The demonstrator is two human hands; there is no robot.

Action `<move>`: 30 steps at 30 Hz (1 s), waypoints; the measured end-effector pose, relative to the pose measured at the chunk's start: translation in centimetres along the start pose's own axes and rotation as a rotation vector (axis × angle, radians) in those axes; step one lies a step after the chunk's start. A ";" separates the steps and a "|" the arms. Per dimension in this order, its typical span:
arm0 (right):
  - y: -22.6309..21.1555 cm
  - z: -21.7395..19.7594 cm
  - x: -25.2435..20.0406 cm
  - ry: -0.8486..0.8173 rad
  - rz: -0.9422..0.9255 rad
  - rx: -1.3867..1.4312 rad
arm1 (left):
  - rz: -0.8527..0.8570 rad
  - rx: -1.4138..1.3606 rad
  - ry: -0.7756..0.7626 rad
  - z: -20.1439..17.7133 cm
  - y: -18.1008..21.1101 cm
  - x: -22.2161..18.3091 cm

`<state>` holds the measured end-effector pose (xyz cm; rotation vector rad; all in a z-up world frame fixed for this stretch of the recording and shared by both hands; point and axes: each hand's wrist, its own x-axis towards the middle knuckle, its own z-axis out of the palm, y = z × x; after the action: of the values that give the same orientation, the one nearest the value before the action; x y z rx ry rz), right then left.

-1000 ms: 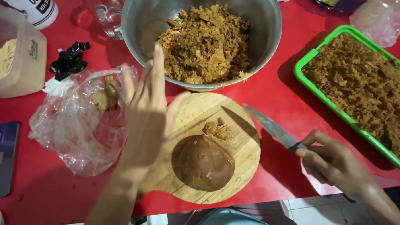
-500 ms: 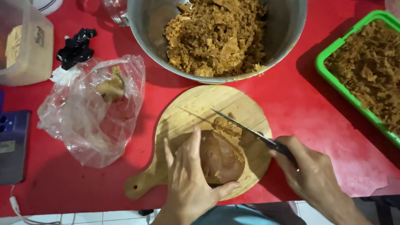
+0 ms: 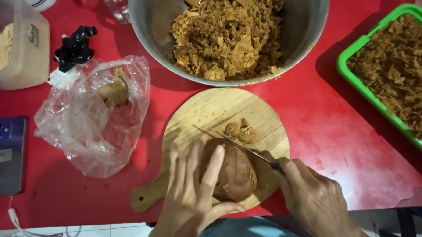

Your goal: Shaving a block of palm sugar with a knife on a wooden cutting board

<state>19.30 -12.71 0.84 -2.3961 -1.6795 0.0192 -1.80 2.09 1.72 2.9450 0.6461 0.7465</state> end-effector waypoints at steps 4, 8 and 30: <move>-0.5 -0.1 0.4 0.032 -0.057 -0.086 | 0.055 -0.262 -0.151 0.8 -1.2 0.1; -1.0 -0.9 0.8 0.054 -0.133 -0.094 | 0.063 -0.299 -0.191 0.9 -1.7 0.5; -1.0 -1.7 2.1 0.097 -0.244 -0.144 | 0.126 -0.279 -0.250 -2.0 -2.0 1.8</move>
<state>19.29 -10.73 2.87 -2.2294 -1.9740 -0.2608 -2.08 4.52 4.04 2.7715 0.3113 0.4220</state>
